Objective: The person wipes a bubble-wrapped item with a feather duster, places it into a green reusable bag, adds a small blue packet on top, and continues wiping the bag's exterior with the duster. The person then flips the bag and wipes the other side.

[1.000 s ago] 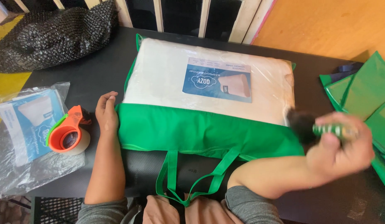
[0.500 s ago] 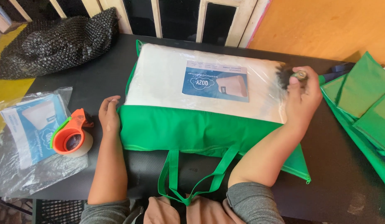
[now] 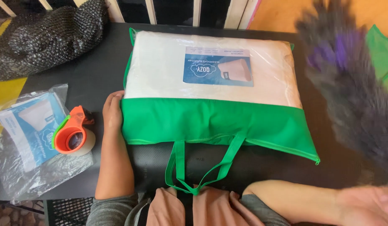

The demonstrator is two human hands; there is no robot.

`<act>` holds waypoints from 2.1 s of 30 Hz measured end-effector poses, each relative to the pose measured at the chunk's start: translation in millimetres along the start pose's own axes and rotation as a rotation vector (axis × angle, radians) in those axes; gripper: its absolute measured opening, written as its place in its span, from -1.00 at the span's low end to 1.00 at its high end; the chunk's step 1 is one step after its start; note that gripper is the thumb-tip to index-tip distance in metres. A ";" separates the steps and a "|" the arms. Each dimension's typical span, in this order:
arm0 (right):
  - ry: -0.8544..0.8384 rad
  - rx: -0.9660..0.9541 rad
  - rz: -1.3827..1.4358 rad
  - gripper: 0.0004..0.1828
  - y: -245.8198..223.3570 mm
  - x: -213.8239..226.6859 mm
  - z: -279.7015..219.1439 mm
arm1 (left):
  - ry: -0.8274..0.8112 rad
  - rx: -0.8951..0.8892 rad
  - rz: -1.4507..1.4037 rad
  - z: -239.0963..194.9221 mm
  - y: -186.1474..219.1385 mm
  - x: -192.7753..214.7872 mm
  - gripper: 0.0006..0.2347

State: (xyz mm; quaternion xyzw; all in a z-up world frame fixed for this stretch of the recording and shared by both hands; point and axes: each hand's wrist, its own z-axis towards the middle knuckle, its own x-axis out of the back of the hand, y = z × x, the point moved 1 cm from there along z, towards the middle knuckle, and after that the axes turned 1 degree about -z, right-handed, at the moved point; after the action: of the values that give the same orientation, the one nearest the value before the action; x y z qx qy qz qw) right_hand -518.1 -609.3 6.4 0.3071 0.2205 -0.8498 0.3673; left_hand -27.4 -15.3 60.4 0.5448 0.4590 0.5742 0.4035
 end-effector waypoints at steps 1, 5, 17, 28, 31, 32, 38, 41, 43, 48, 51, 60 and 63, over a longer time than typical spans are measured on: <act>0.000 0.004 -0.011 -0.59 -8.2 -46.0 -13.4 | -0.011 0.002 0.002 0.0 -2.0 1.2 -0.70; 0.131 -0.938 0.327 -0.64 10.0 -168.1 -92.3 | -0.044 0.016 -0.016 -45.1 56.1 -2.3 -0.69; 0.444 -0.850 -0.068 -0.72 42.6 -46.2 -107.7 | -0.009 -0.028 -0.050 0.8 -7.2 0.2 -0.72; 0.221 -1.073 0.058 -0.68 1.9 -115.8 -142.0 | -0.027 -0.062 -0.046 7.9 -13.7 -0.5 -0.72; 0.089 -1.101 -0.134 -0.62 18.2 -108.9 -145.5 | -0.017 -0.059 -0.039 3.4 -7.1 0.2 -0.71; 0.159 -0.990 -0.138 -0.69 26.9 -96.6 -138.6 | -0.019 -0.039 -0.045 2.1 -4.3 -0.1 -0.70; 0.681 -0.618 -0.142 -0.54 32.3 -0.3 -80.1 | -0.027 0.009 -0.030 -4.2 3.3 -0.2 -0.69; 0.668 -0.583 -0.111 -0.48 18.9 -2.8 -73.2 | -0.027 0.013 -0.031 -5.3 6.3 -0.6 -0.70; 0.566 -0.608 -0.123 -0.56 11.3 -31.7 -83.5 | -0.032 0.008 -0.023 -6.6 7.8 -0.5 -0.70; 0.068 -0.998 -0.095 -0.53 16.5 -117.0 -144.5 | 0.019 -0.068 -0.097 11.1 -25.1 0.1 -0.71; 0.054 -1.015 -0.201 -0.57 34.5 -97.6 -154.7 | 0.018 -0.057 -0.093 1.5 -13.7 -0.1 -0.69; 0.583 -0.460 -0.408 -0.51 34.3 -13.1 -77.7 | -0.006 0.040 0.005 -15.5 18.4 -2.0 -0.66; 0.469 -0.914 -0.323 -0.09 51.2 46.4 -78.6 | 0.002 -0.026 0.004 -0.1 -5.7 -1.0 -0.66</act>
State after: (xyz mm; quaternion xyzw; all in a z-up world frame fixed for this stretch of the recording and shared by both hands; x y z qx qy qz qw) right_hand -476.0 -617.2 -89.1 0.2597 0.6884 -0.6215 0.2690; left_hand -27.6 -14.8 54.6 0.5397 0.4509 0.5815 0.4089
